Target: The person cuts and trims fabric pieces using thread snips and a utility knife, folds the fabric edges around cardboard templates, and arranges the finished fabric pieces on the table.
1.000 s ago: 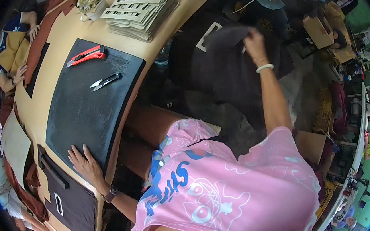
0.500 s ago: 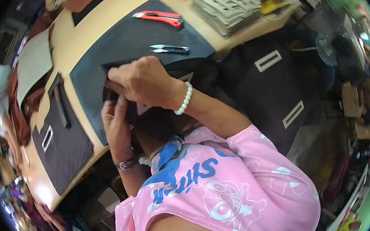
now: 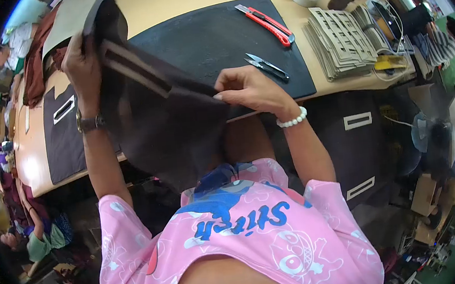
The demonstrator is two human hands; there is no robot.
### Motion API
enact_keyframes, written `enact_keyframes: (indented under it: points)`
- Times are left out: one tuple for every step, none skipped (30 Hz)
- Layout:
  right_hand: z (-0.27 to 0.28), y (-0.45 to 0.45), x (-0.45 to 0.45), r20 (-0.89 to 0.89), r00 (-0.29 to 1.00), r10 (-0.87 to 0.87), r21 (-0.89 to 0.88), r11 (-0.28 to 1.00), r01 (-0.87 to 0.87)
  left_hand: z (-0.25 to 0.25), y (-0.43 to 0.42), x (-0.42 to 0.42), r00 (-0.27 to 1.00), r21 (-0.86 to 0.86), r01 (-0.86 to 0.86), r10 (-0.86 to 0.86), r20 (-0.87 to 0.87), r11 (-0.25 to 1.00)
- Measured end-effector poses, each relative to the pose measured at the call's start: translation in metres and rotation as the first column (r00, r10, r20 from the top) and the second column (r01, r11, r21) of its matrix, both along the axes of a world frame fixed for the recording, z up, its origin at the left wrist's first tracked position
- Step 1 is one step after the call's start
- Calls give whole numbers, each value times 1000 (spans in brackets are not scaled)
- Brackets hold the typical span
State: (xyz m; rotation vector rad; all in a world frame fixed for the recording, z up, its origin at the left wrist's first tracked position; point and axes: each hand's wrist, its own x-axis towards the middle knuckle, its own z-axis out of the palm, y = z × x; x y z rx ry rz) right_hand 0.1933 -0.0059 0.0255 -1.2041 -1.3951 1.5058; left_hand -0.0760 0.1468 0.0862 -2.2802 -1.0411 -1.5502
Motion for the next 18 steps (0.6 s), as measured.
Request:
enact_keyframes:
  points:
    - [-5,2,1,-16,999,-42,57,997,43,3,6,3,1000,43,-12,13,-24,999]
    - [-10,4,2,-36,996,-85,112,990,88,4,15,6,998,84,-20,25,-49,996]
    - [-13,9,-1,25,989,-149,168,976,142,3,25,9,997,126,-27,37,-74,992]
    - [-16,17,-5,81,973,-215,228,955,192,-3,35,13,991,151,-69,85,-102,986]
    - [-18,25,-9,131,951,-282,290,928,235,-11,42,17,980,70,-114,124,-158,991]
    - [-22,30,-11,341,876,-342,379,902,205,-25,56,18,951,37,-156,160,-263,987]
    - [-26,29,-15,468,803,-368,435,887,154,-37,60,19,911,4,-202,189,-366,979]
    - [-28,29,-17,578,711,-400,488,868,92,-54,56,18,904,-23,-236,211,-372,972]
    - [-29,30,-19,667,601,-440,534,845,27,-63,46,21,897,-46,-265,229,-378,963]
    - [-29,28,-19,711,577,-403,493,870,-1,-70,30,20,888,-97,-268,207,-410,959]
    - [-29,26,-21,701,553,-449,523,852,29,-79,12,20,894,-160,-259,173,-413,953]
    - [-27,23,-25,691,528,-495,552,832,58,-92,-9,22,899,-260,-273,150,-411,926]
    - [-24,19,-29,679,499,-539,580,810,85,-102,-30,24,901,-345,-259,97,-423,902]
    - [-19,14,-33,670,515,-535,622,783,4,-108,-51,28,892,-441,-281,62,-447,853]
    - [-12,8,-37,661,532,-529,660,747,-76,-116,-69,32,892,-499,-286,37,-450,818]
    - [-8,0,-41,651,548,-526,696,702,-153,-122,-82,34,871,-502,-311,31,-490,807]
    - [-13,-11,-44,693,539,-479,653,733,-189,-124,-91,34,849,-499,-335,26,-528,799]
    - [-23,-21,-46,729,524,-440,618,753,-227,-125,-97,33,859,-514,-333,29,-512,791]
